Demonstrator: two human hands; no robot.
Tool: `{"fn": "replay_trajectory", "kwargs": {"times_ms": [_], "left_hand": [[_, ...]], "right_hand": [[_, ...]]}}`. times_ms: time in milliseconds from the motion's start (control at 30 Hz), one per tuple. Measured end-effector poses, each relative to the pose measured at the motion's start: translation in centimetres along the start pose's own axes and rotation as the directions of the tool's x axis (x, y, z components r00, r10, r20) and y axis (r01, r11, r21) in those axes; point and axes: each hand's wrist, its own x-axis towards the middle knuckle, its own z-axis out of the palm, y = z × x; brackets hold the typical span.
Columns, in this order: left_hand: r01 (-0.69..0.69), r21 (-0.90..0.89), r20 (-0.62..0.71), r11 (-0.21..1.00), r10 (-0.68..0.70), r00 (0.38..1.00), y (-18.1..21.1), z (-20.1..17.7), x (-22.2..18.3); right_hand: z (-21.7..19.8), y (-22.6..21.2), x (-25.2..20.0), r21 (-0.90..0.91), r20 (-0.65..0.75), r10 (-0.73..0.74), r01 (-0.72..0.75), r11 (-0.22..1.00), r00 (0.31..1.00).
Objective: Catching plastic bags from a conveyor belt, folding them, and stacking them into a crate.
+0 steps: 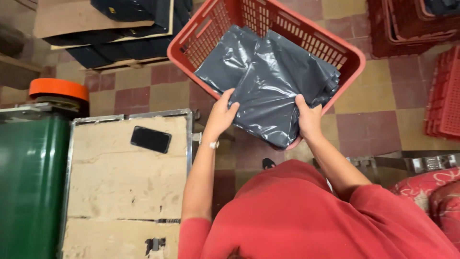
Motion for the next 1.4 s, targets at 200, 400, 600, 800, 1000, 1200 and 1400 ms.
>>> {"fn": "replay_trajectory", "kwargs": {"times_ms": [200,400,600,800,1000,1200,1400], "left_hand": [[0.13,0.198,0.219,0.971,-0.173,0.96,-3.3,5.1,6.1],[0.086,0.358,0.361,0.93,-0.222,0.906,-4.4,6.2,6.3],[-0.109,0.735,0.184,0.67,-0.043,0.982,3.6,6.6,3.9],[-0.291,0.66,0.357,0.693,0.051,0.933,4.2,12.5,0.0],[-0.217,0.772,0.504,0.597,-0.367,0.782,2.6,18.1,-0.6],[-0.172,0.808,0.403,0.564,-0.316,0.859,2.3,19.7,0.2],[-0.311,0.768,0.597,0.559,-0.45,0.664,5.9,14.0,0.2]], "right_hand": [[-8.1,1.9,4.2,-0.222,0.351,0.024,0.058,0.973,0.936],[-6.6,-5.6,5.9,-0.604,0.429,-0.392,0.581,0.546,0.814],[4.3,-3.2,13.0,-0.301,0.888,-0.318,0.943,0.14,0.331],[5.7,2.4,15.7,-0.398,0.909,-0.105,0.915,0.062,0.402],[5.3,3.8,16.0,-0.406,0.908,-0.062,0.908,0.109,0.413],[5.2,4.5,16.3,-0.311,0.927,-0.232,0.95,-0.03,0.296],[6.0,3.7,16.6,-0.417,0.909,0.038,0.906,0.068,0.415]]}}
